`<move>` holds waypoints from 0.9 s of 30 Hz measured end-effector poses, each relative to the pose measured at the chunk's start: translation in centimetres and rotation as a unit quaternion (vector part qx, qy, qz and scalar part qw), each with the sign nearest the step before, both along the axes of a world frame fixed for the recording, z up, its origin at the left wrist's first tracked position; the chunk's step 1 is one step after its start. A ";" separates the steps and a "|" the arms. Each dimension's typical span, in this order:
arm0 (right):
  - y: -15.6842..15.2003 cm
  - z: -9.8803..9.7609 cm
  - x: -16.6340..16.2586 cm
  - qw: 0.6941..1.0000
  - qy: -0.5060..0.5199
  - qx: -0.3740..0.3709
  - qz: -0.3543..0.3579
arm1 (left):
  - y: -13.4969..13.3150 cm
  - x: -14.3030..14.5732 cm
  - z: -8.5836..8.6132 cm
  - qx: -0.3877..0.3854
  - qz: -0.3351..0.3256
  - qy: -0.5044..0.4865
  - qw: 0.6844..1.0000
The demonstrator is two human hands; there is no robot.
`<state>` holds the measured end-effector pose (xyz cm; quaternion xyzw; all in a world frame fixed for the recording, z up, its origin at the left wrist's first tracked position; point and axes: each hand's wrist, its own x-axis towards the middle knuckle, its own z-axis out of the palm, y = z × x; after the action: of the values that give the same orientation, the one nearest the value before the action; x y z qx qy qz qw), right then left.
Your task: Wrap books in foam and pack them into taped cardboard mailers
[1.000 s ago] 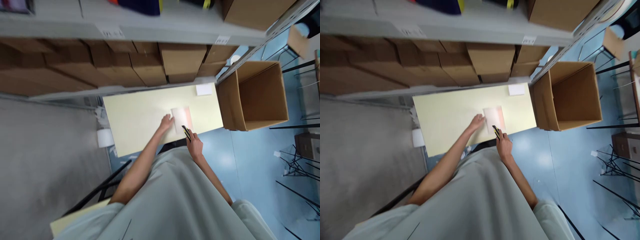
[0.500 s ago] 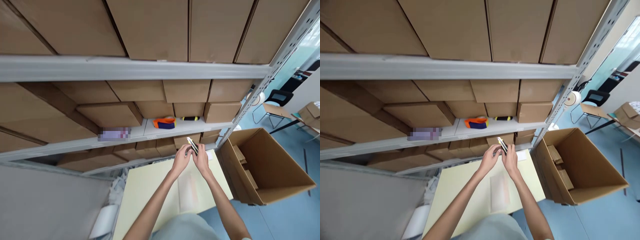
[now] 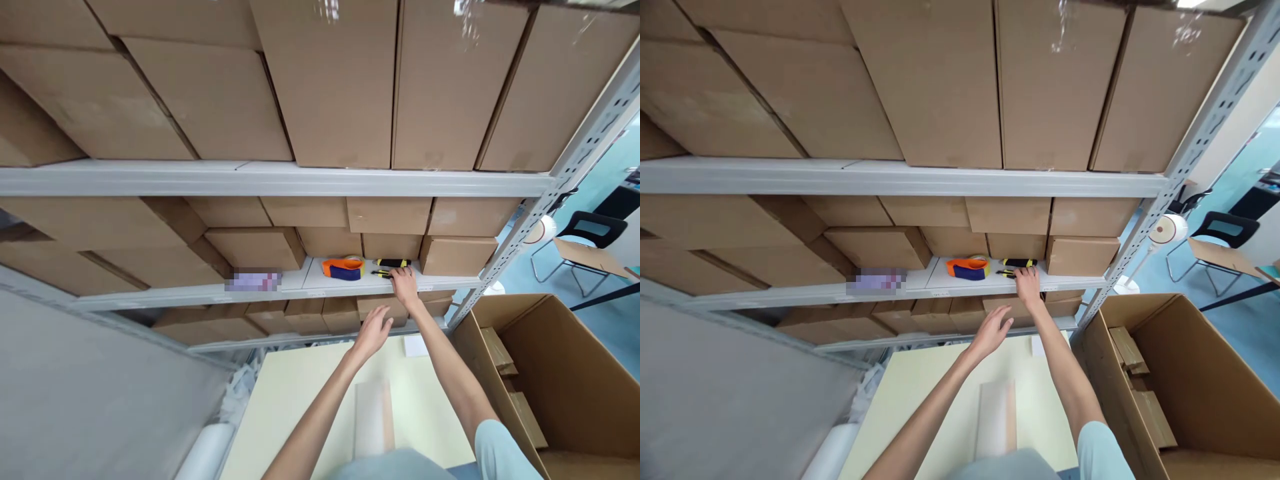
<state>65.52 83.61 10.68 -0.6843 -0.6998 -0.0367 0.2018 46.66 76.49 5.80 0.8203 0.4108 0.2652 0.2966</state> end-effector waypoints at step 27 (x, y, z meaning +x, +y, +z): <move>-29.8 -30.6 -7.0 0.801 0.374 -0.375 -0.278 | -18.2 -10.4 -24.9 -0.391 0.063 0.251 0.883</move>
<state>58.53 53.82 -19.88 -0.8324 -0.3087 0.4326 0.1569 36.21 58.27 -19.08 0.6490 0.5929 -0.1137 0.4630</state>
